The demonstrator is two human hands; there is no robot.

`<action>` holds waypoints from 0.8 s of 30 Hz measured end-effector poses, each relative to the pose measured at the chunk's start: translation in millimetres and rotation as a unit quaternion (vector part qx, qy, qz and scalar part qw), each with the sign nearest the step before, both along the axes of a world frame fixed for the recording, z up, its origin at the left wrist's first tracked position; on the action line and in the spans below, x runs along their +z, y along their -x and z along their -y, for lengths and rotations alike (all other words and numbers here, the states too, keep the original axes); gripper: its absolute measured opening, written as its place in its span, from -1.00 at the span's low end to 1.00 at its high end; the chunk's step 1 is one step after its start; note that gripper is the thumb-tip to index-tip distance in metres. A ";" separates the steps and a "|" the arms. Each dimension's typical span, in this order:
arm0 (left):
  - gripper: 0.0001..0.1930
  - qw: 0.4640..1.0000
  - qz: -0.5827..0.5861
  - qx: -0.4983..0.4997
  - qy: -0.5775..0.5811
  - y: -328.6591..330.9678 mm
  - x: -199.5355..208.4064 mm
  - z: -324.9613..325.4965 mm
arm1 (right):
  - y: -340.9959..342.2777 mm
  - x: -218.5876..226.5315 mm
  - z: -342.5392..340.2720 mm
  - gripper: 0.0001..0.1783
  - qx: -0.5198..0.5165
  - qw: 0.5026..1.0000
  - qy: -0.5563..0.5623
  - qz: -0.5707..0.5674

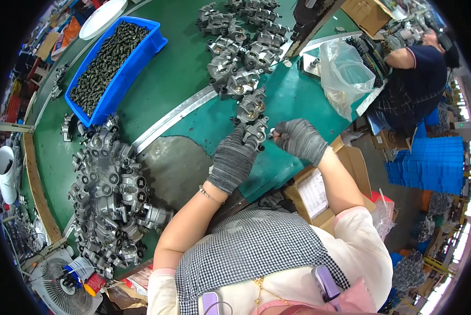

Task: Assembling and inspecting small metal components on a factory production line.

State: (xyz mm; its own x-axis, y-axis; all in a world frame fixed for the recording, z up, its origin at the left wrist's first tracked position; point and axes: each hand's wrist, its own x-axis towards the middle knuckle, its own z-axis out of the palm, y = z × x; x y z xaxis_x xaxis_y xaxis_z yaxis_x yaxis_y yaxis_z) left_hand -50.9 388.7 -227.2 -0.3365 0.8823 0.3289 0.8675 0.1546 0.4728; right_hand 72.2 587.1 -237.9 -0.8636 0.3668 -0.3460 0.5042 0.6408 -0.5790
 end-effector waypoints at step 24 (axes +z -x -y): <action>-0.69 1.000 -0.002 0.003 0.006 -4.5 -0.5 4.2 | 41.3 147.7 51.3 -0.76 -0.113 0.851 0.261 -0.441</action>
State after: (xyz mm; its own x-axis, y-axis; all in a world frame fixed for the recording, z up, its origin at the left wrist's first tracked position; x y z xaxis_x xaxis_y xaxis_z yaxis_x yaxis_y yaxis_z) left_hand -46.5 384.5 -227.7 -0.3407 0.8839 0.3205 0.8685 0.1653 0.4672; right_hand 30.9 535.8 -90.2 -0.7998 0.5526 0.2344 -0.1981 0.1256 -0.9721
